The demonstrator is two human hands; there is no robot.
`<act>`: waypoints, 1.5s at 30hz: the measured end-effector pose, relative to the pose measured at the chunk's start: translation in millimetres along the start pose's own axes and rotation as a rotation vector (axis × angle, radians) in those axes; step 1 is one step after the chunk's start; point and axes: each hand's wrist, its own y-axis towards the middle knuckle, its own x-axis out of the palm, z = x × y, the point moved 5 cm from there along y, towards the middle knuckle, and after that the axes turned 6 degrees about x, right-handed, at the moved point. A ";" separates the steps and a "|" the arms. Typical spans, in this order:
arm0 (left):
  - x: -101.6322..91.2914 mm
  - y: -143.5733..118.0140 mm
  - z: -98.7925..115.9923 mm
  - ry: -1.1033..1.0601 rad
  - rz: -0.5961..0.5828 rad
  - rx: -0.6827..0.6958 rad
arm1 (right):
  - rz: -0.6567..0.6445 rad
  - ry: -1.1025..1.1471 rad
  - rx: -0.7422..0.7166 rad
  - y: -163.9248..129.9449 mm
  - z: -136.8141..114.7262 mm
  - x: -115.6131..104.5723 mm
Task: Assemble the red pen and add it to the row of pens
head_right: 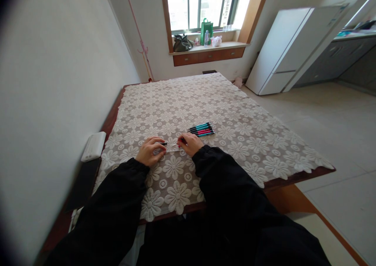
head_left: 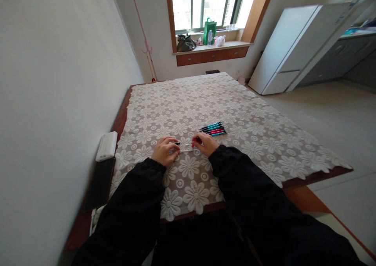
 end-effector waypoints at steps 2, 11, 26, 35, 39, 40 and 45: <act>0.8 0.1 -0.2 -0.002 -0.011 0.001 | -0.008 -0.012 0.004 0.0 0.9 1.4; 2.4 0.3 0.0 -0.012 -0.022 0.042 | 0.105 0.132 0.074 -2.1 -2.0 -7.5; -15.1 1.2 -3.0 0.135 0.141 -0.080 | 0.110 0.003 -0.005 -1.5 3.9 -6.4; -18.1 -0.1 -3.5 0.167 0.158 -0.115 | 0.031 -0.197 -0.102 -3.9 -4.5 -3.3; -18.1 0.3 -2.5 0.173 0.148 -0.110 | 0.031 -0.252 -0.132 -5.0 -8.8 -4.7; -17.9 0.5 -1.8 0.172 0.148 -0.107 | 0.022 -0.250 -0.144 -5.2 -9.4 -4.1; -14.3 3.2 8.2 0.105 0.115 -0.011 | -0.046 -0.100 -0.198 -6.6 -13.7 2.5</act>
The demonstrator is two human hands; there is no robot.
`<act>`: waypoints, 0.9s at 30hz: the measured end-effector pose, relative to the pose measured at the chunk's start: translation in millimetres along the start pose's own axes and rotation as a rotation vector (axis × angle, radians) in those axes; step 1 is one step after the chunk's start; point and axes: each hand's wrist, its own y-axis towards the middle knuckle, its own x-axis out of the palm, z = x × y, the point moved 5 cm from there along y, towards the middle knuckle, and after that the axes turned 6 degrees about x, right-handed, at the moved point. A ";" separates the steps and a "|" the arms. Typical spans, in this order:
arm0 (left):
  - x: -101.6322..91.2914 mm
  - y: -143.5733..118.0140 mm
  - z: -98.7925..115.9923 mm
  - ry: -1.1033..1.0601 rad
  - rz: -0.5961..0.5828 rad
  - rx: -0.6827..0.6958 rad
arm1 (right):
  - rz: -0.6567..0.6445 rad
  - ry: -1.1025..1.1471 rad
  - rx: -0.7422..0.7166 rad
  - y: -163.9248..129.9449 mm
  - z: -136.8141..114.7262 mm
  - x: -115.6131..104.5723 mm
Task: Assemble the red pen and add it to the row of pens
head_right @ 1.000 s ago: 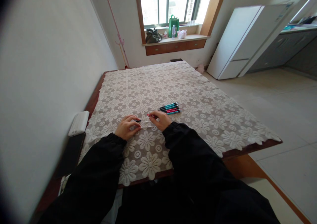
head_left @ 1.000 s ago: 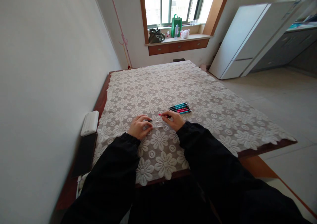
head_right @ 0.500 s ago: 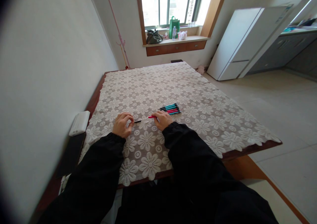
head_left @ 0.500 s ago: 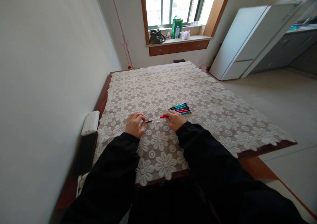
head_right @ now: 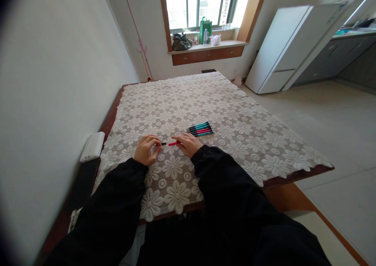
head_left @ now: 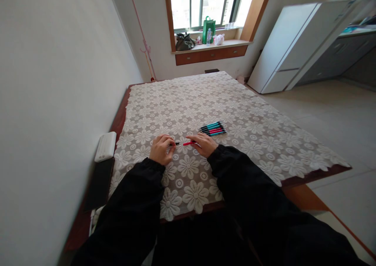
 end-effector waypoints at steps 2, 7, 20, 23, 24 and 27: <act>1.5 0.1 4.7 -0.042 -0.018 0.045 | 0.013 0.084 0.023 -0.2 -1.1 0.7; 4.3 -2.6 6.5 -0.060 -0.051 0.046 | 0.065 0.086 0.138 -0.4 3.6 -0.1; 4.6 -4.1 0.4 -0.027 -0.080 -0.095 | -0.040 0.140 0.064 -1.1 -1.0 3.3; 3.9 -5.0 -0.3 0.009 -0.084 -0.127 | -0.073 0.164 0.068 -1.0 -1.5 6.2; 4.3 -5.1 -0.2 -0.002 -0.087 -0.122 | -0.068 0.165 0.079 -0.9 -0.6 6.4; 7.6 -4.7 1.1 -0.079 -0.108 -0.059 | -0.045 0.132 0.107 -0.4 2.4 5.7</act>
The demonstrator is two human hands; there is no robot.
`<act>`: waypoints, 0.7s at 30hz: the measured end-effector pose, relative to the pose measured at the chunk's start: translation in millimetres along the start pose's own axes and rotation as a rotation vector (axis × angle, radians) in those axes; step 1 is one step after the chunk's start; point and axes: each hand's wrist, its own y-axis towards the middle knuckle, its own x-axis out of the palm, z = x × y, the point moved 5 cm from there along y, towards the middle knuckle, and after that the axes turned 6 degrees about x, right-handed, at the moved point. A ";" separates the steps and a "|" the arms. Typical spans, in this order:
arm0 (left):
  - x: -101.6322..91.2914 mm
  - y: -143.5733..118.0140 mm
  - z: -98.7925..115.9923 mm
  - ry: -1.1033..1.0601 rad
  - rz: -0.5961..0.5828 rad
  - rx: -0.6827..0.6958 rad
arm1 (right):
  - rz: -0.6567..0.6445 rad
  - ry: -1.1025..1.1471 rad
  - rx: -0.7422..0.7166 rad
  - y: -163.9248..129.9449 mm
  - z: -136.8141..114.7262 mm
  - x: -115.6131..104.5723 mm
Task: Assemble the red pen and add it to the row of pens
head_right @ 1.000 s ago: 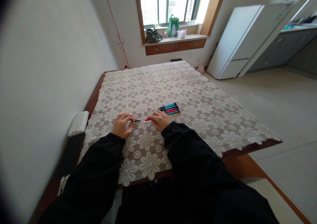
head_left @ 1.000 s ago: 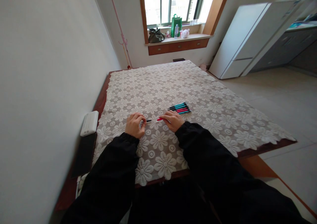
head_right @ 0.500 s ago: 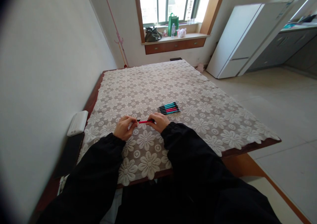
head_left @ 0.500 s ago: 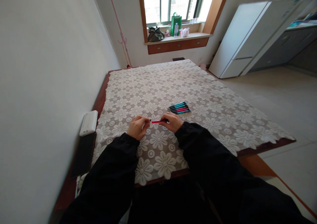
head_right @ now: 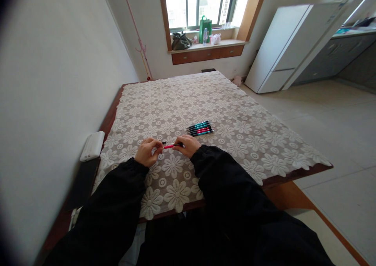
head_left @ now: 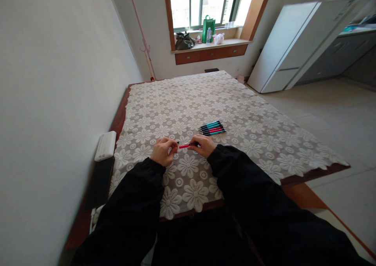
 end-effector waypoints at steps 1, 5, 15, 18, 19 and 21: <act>1.1 0.2 0.0 -0.020 -0.005 0.018 | -0.001 -0.015 -0.002 0.2 0.3 -0.2; 2.4 0.9 -2.2 -0.038 0.016 0.010 | -0.042 -0.050 -0.032 0.3 -1.7 1.3; -1.4 -0.1 -10.8 0.072 0.015 -0.142 | 0.013 -0.174 0.026 2.4 2.8 -7.7; -4.0 -0.4 -14.5 0.130 0.026 -0.157 | 0.042 -0.213 0.081 3.0 8.7 -11.7; -4.5 -0.4 -15.0 0.150 0.024 -0.147 | 0.045 -0.227 0.104 2.9 10.2 -12.0; -5.1 -0.4 -15.4 0.191 0.014 -0.118 | 0.032 -0.250 0.143 2.1 12.3 -10.5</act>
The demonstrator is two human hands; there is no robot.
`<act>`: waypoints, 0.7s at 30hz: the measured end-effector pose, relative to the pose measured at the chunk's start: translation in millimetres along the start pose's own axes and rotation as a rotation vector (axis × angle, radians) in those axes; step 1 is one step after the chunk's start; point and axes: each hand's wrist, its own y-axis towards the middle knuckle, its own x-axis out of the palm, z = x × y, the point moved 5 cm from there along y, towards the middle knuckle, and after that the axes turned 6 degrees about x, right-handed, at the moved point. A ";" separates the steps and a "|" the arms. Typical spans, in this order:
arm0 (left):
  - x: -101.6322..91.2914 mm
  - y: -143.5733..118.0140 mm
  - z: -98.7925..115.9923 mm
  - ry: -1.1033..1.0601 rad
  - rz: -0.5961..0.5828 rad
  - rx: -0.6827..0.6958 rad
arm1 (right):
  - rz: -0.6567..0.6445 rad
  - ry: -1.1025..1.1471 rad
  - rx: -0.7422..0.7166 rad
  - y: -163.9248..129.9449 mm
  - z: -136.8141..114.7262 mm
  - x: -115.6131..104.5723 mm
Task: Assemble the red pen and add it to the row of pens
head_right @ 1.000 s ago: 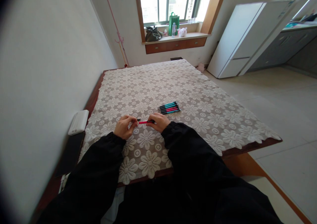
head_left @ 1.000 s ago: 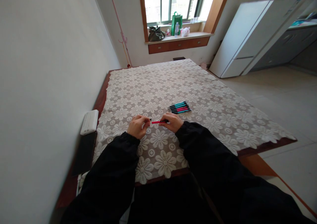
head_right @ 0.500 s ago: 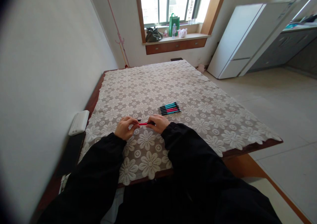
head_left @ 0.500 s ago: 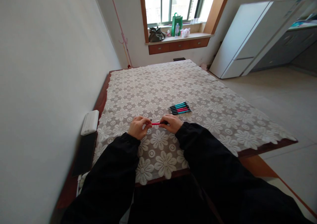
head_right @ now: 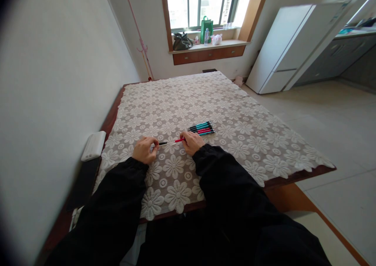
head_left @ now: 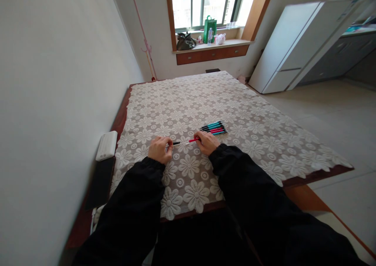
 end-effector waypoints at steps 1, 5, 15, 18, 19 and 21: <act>0.1 -0.1 -0.2 0.019 -0.008 0.017 | -0.015 -0.011 0.007 -0.5 0.1 1.7; 1.3 -0.5 -2.3 0.057 -0.053 0.057 | -0.072 -0.032 -0.026 -1.2 -1.4 9.5; 4.0 -0.6 -2.7 0.036 -0.090 0.059 | -0.127 -0.056 -0.059 7.2 -14.5 17.3; 5.5 -0.8 -0.4 0.019 -0.085 0.057 | -0.103 -0.069 -0.017 5.0 -15.3 12.7; 5.2 -0.6 1.0 0.007 -0.076 0.056 | -0.091 -0.056 -0.007 3.9 -15.6 10.9; 3.3 -0.1 4.9 -0.030 -0.043 0.069 | -0.064 -0.004 0.001 1.4 -17.5 7.6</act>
